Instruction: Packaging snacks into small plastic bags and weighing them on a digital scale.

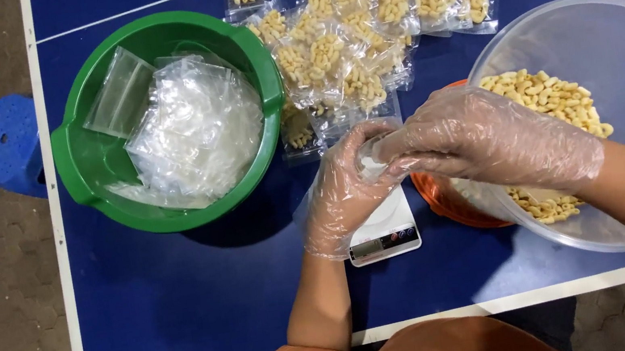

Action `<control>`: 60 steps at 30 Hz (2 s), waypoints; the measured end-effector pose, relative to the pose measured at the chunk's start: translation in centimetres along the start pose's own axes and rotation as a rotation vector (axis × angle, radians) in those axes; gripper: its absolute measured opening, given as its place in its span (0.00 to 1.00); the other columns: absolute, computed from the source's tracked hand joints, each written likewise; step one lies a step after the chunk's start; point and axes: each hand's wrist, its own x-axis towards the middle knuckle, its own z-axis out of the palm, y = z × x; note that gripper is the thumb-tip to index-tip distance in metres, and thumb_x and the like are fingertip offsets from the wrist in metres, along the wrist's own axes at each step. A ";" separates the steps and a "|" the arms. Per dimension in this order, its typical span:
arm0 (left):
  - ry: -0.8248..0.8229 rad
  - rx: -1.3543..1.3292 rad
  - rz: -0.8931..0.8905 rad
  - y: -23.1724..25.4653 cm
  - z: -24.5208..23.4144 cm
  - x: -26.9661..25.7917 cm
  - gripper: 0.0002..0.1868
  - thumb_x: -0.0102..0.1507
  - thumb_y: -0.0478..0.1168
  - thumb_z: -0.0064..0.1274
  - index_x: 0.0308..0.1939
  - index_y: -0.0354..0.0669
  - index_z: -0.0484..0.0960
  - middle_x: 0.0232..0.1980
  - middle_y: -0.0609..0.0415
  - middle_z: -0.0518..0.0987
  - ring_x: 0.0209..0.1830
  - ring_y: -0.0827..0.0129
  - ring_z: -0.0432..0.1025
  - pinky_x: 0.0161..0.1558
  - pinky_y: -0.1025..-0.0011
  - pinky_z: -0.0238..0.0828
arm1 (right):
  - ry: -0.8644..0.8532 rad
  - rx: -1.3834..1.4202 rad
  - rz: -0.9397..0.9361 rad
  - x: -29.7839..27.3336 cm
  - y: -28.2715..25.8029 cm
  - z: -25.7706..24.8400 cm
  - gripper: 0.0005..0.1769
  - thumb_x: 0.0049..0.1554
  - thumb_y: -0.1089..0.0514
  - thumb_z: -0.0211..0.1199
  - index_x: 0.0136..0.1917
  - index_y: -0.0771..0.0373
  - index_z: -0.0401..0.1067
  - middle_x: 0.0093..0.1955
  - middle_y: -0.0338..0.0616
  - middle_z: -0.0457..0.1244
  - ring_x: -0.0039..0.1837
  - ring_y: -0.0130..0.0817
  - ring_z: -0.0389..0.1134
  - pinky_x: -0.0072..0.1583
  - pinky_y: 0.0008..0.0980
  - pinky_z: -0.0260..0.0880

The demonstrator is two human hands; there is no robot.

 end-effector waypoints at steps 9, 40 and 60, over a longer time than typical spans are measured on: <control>-0.064 0.058 0.026 0.5 0.2 0.0 0.19 0.63 0.47 0.57 0.55 0.46 0.76 0.55 0.53 0.83 0.54 0.66 0.78 0.58 0.68 0.73 | -0.030 0.032 -0.012 0.4 -0.6 -0.7 0.21 0.64 0.45 0.47 0.63 0.48 0.75 0.34 0.43 0.65 0.34 0.44 0.61 0.39 0.41 0.59; 0.085 -0.056 0.083 -2.1 0.2 0.3 0.20 0.60 0.43 0.67 0.53 0.42 0.80 0.39 0.51 0.83 0.42 0.62 0.81 0.52 0.62 0.78 | -0.780 -0.294 1.204 1.9 0.3 -2.3 0.17 0.57 0.51 0.52 0.52 0.52 0.79 0.56 0.38 0.71 0.56 0.37 0.72 0.58 0.35 0.71; 0.091 -0.033 -0.010 0.1 -0.6 -0.2 0.16 0.63 0.41 0.60 0.53 0.50 0.76 0.41 0.62 0.77 0.45 0.75 0.75 0.51 0.74 0.72 | -0.890 -0.353 1.041 0.1 3.2 -4.2 0.27 0.67 0.38 0.49 0.44 0.56 0.80 0.35 0.35 0.70 0.37 0.27 0.68 0.48 0.28 0.70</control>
